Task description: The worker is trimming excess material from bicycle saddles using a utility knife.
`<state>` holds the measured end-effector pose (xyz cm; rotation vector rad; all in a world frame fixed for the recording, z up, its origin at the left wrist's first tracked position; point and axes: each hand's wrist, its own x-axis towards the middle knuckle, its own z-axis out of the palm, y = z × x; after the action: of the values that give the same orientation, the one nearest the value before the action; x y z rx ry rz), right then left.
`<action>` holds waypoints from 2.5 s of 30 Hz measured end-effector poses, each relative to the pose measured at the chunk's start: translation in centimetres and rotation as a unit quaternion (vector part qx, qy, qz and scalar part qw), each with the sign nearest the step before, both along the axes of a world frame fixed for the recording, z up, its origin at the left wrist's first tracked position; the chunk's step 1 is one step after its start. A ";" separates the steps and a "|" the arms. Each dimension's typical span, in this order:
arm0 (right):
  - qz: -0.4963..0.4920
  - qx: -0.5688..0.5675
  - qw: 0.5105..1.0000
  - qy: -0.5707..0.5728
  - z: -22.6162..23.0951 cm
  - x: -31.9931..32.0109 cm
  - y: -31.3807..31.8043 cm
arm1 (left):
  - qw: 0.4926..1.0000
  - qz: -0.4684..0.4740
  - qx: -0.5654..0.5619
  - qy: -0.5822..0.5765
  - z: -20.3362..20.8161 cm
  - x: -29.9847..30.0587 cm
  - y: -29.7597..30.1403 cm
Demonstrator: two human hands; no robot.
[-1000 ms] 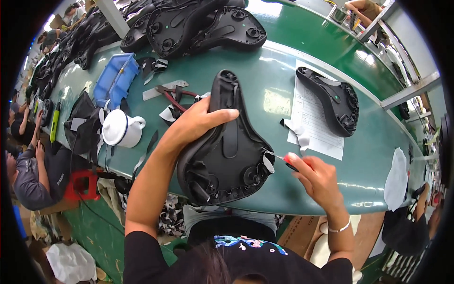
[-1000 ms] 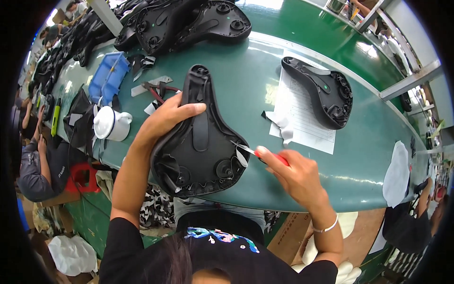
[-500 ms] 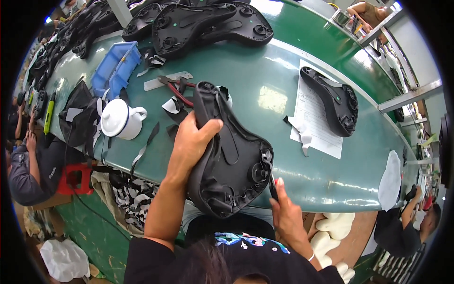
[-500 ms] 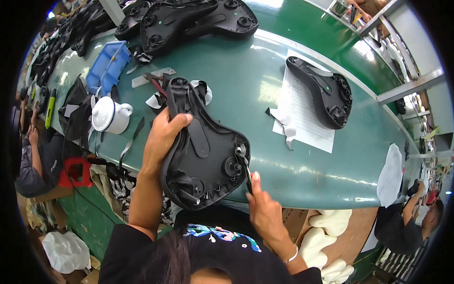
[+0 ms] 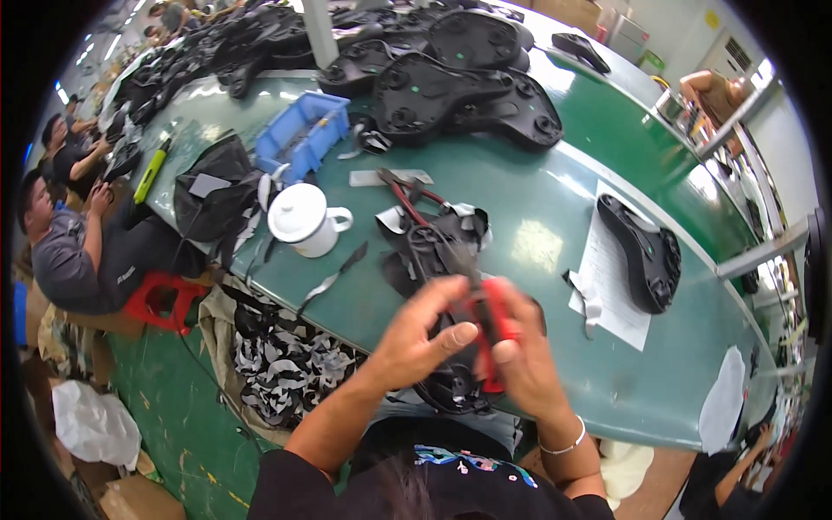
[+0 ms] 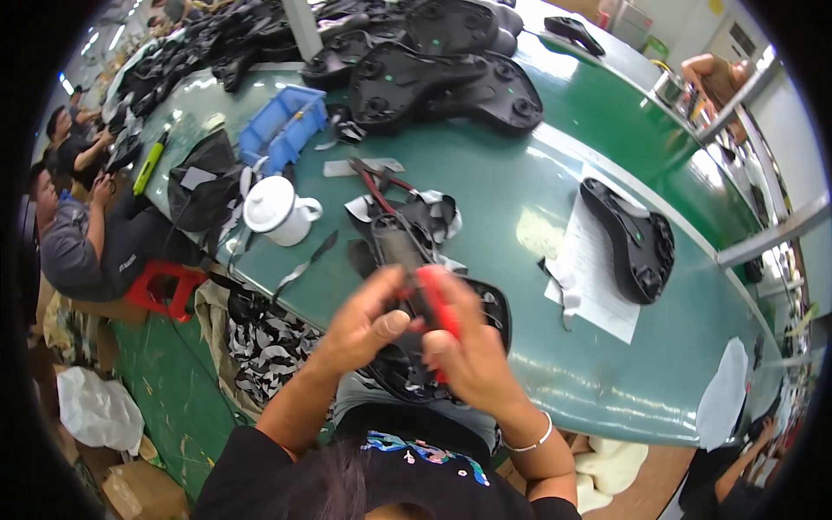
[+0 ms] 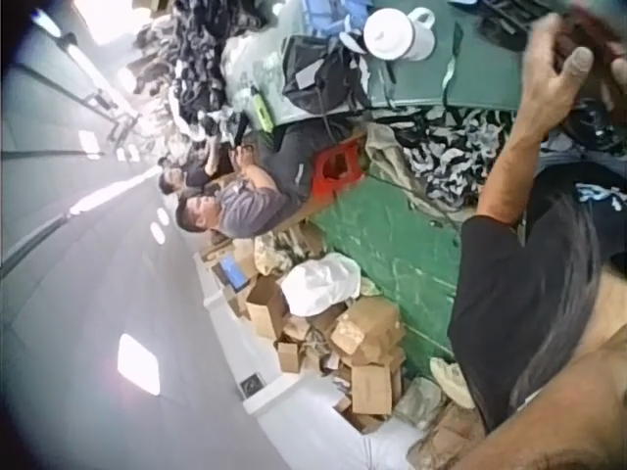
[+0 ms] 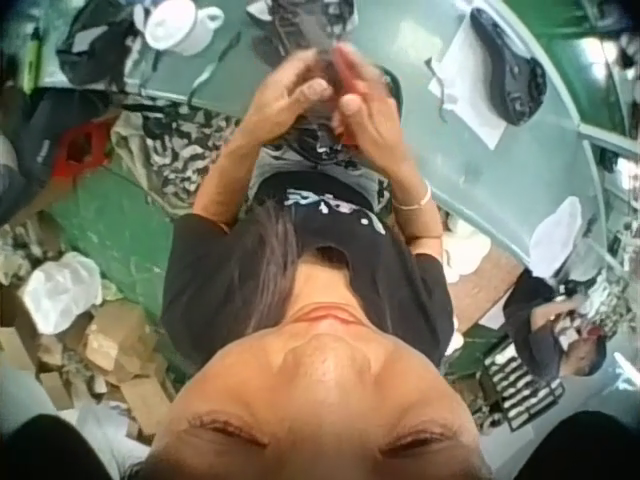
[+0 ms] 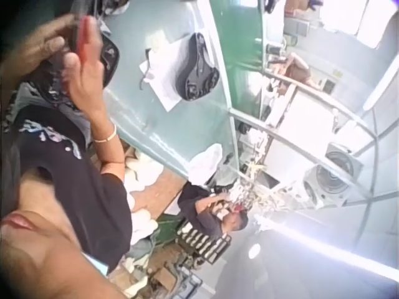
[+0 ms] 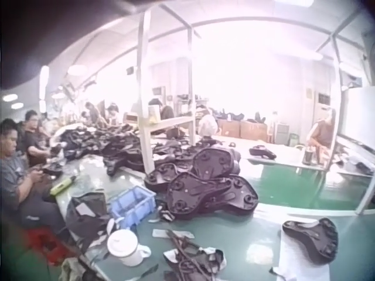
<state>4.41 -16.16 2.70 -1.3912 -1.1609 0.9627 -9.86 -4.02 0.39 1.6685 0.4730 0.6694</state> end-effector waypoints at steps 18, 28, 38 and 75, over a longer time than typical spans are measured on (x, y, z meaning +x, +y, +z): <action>-0.018 0.037 0.882 -0.470 -4.8 6.6 22.0 | 0.945 -0.002 -0.307 -0.117 -0.3 -5.4 3.2; 0.110 0.076 0.900 -0.415 2.9 0.9 10.3 | 0.970 0.024 -0.223 -0.094 -0.7 -6.1 3.6; 0.111 0.090 0.883 -0.447 3.2 0.4 9.6 | 0.974 0.027 -0.213 -0.078 -0.6 -6.5 3.3; 0.050 0.125 0.880 -0.455 0.8 -2.2 28.1 | 0.961 -0.072 -0.255 -0.075 -1.9 -6.9 3.5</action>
<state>2.25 11.91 3.51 -1.6121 -1.9794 0.1454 -16.72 -0.51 -1.48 1.1436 0.3711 0.5073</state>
